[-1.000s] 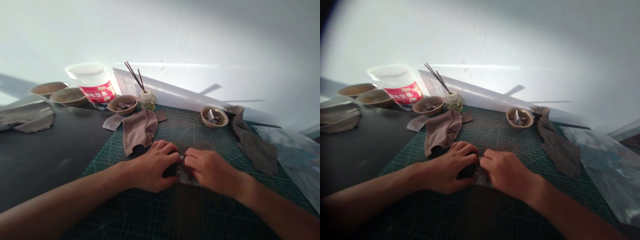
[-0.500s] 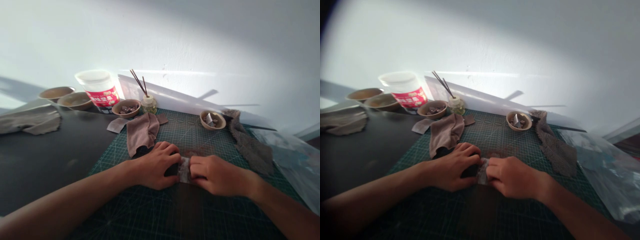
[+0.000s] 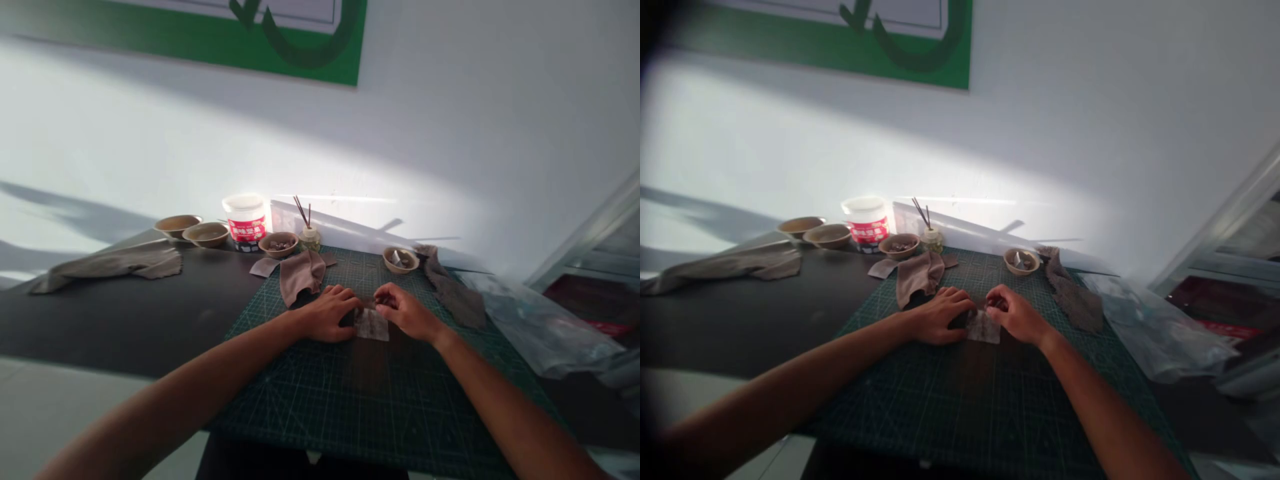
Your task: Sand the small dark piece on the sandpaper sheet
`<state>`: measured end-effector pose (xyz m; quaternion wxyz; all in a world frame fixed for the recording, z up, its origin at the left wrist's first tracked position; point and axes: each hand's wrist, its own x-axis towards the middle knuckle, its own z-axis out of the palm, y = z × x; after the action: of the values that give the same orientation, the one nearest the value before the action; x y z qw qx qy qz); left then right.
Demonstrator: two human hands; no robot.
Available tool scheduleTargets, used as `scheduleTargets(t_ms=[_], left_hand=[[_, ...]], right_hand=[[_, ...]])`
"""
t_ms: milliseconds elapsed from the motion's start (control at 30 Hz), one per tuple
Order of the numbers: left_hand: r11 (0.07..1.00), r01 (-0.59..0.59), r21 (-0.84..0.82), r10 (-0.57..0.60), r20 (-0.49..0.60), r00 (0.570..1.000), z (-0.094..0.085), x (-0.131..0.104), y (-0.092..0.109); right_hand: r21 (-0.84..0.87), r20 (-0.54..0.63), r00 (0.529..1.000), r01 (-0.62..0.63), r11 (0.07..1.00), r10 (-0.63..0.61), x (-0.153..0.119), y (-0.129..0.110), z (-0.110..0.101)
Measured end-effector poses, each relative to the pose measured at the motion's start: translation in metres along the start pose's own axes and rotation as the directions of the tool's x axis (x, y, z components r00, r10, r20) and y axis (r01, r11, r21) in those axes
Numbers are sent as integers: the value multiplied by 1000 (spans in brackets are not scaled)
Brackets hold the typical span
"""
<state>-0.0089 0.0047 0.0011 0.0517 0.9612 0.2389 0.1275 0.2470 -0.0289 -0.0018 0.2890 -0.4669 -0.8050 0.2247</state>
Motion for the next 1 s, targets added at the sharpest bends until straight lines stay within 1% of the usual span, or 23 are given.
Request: scheduleTargets(t_ms=[100,200,367,500,600,733,867,1000], left_hand=[[999,25,31,-25,0,1000,3,-1,4],[996,70,58,-70,-1,998,4,-3,13],[987,147,60,-146,-22,989,7,-15,29],[979,205,1,-204,-54,977,12,-21,40],[962,257,-89,-265,-99,959,15,-16,49],[918,291,-269,-344,-174,923,19,1,59],[844,228,-485,-372,-222,901,24,11,63],[714,121,-689,-397,-256,881,31,10,63]], right_hand=[[-58,-34,999,2,998,-4,-9,-8,16],[-127,-67,997,23,992,-32,-17,-16,28],[-204,-110,988,87,975,-112,-34,-23,38],[-245,-159,977,104,964,-145,-43,-22,44],[-274,-214,965,94,957,-155,-43,-20,47],[-319,-272,943,100,943,-192,-39,-18,49],[-378,-345,907,103,920,-243,-39,-17,48],[-436,-368,878,128,891,-306,-42,-21,45]])
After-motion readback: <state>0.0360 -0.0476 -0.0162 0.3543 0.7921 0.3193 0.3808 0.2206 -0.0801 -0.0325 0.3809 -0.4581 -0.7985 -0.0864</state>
